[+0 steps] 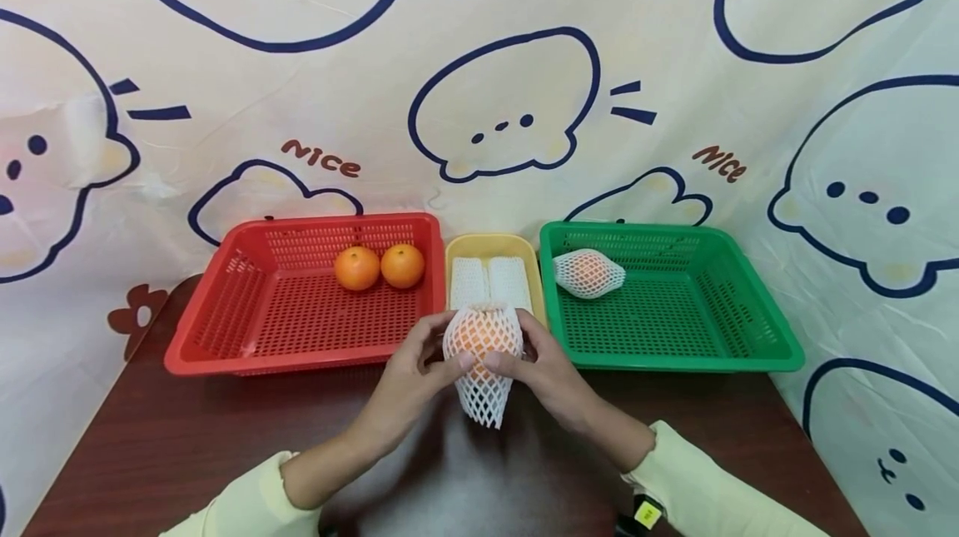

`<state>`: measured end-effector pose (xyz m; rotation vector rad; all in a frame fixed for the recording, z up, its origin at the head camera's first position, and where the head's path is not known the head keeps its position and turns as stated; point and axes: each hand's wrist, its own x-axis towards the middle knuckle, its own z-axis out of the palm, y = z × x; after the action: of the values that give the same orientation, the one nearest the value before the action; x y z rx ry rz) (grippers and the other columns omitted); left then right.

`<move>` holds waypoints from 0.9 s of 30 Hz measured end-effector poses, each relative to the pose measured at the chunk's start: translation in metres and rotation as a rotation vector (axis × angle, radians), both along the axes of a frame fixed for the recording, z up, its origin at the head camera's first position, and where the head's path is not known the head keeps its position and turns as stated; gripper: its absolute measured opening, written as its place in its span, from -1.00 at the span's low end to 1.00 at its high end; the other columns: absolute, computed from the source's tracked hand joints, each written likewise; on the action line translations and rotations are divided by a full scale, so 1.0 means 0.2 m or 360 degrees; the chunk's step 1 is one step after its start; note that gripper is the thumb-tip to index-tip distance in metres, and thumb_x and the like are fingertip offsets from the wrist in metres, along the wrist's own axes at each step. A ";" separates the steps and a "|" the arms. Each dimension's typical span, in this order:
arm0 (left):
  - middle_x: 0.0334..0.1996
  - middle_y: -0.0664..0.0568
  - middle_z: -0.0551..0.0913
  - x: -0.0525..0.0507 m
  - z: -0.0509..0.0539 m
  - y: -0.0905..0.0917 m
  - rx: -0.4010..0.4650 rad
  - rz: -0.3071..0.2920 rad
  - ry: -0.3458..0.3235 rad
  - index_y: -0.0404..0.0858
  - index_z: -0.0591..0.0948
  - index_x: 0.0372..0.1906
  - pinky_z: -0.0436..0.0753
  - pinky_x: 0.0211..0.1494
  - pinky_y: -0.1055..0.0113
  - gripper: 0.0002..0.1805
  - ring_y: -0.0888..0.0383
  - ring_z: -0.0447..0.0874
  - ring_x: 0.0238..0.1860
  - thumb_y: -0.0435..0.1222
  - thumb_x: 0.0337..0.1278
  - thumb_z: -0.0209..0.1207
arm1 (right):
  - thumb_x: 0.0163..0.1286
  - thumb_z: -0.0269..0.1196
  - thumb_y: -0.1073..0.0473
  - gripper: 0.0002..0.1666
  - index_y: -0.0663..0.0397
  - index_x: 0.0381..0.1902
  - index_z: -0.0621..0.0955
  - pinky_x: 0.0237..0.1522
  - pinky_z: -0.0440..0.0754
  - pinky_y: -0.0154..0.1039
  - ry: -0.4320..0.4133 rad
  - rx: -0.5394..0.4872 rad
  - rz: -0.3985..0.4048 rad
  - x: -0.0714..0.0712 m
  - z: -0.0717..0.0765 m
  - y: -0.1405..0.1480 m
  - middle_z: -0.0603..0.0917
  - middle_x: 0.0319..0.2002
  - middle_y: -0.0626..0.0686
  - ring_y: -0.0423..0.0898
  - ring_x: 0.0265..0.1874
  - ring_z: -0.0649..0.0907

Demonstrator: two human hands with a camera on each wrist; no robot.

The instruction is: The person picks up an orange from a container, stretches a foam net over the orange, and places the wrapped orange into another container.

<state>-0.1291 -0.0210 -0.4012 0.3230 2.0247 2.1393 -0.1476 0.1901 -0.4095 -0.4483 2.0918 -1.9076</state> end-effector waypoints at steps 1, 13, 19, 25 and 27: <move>0.21 -0.17 0.58 0.00 0.00 0.00 -0.0012 0.0002 0.0001 -0.23 0.35 0.45 0.66 0.07 0.40 -0.31 0.07 0.59 0.16 -0.15 0.32 0.33 | 0.50 0.23 0.07 -0.27 0.05 0.53 0.26 0.14 0.64 -0.19 -0.0002 0.0012 -0.0001 0.00 0.00 0.00 0.49 0.28 0.20 0.02 0.14 0.58; 0.19 -0.24 0.56 -0.01 -0.01 0.00 0.0125 0.0040 0.0044 -0.33 0.37 0.28 0.65 0.09 0.43 -0.43 0.09 0.59 0.14 -0.23 0.32 0.33 | 0.47 0.28 0.07 -0.29 0.11 0.48 0.35 0.09 0.69 -0.23 -0.0044 0.0083 -0.0032 0.01 0.03 -0.02 0.54 0.25 0.25 0.00 0.08 0.64; 0.19 -0.25 0.56 -0.02 -0.03 0.00 0.0138 0.0028 0.0025 -0.36 0.38 0.31 0.66 0.10 0.43 -0.37 0.10 0.58 0.15 -0.20 0.28 0.37 | 0.42 0.34 0.01 -0.24 0.11 0.47 0.37 0.06 0.68 -0.26 -0.0059 0.0181 -0.0058 0.01 0.02 0.00 0.55 0.24 0.25 0.03 0.07 0.61; 0.20 -0.28 0.56 -0.01 -0.05 0.00 0.0129 -0.0021 0.0021 -0.36 0.37 0.35 0.67 0.10 0.42 -0.36 0.10 0.59 0.14 -0.22 0.31 0.36 | 0.38 0.38 0.01 -0.18 0.15 0.49 0.35 0.06 0.68 -0.27 -0.0109 0.0198 -0.0064 0.01 0.01 0.01 0.56 0.23 0.26 0.01 0.08 0.62; 0.20 -0.27 0.55 -0.01 -0.05 0.00 0.0127 -0.0042 0.0017 -0.35 0.36 0.36 0.67 0.10 0.43 -0.33 0.12 0.59 0.13 -0.17 0.30 0.37 | 0.39 0.38 0.02 -0.19 0.16 0.48 0.36 0.05 0.69 -0.26 -0.0088 0.0213 -0.0050 0.01 0.02 0.03 0.56 0.22 0.27 0.02 0.06 0.63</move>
<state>-0.1318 -0.0204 -0.4114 0.3708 1.9333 2.2108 -0.1459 0.1958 -0.4061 -0.3312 2.1855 -1.7616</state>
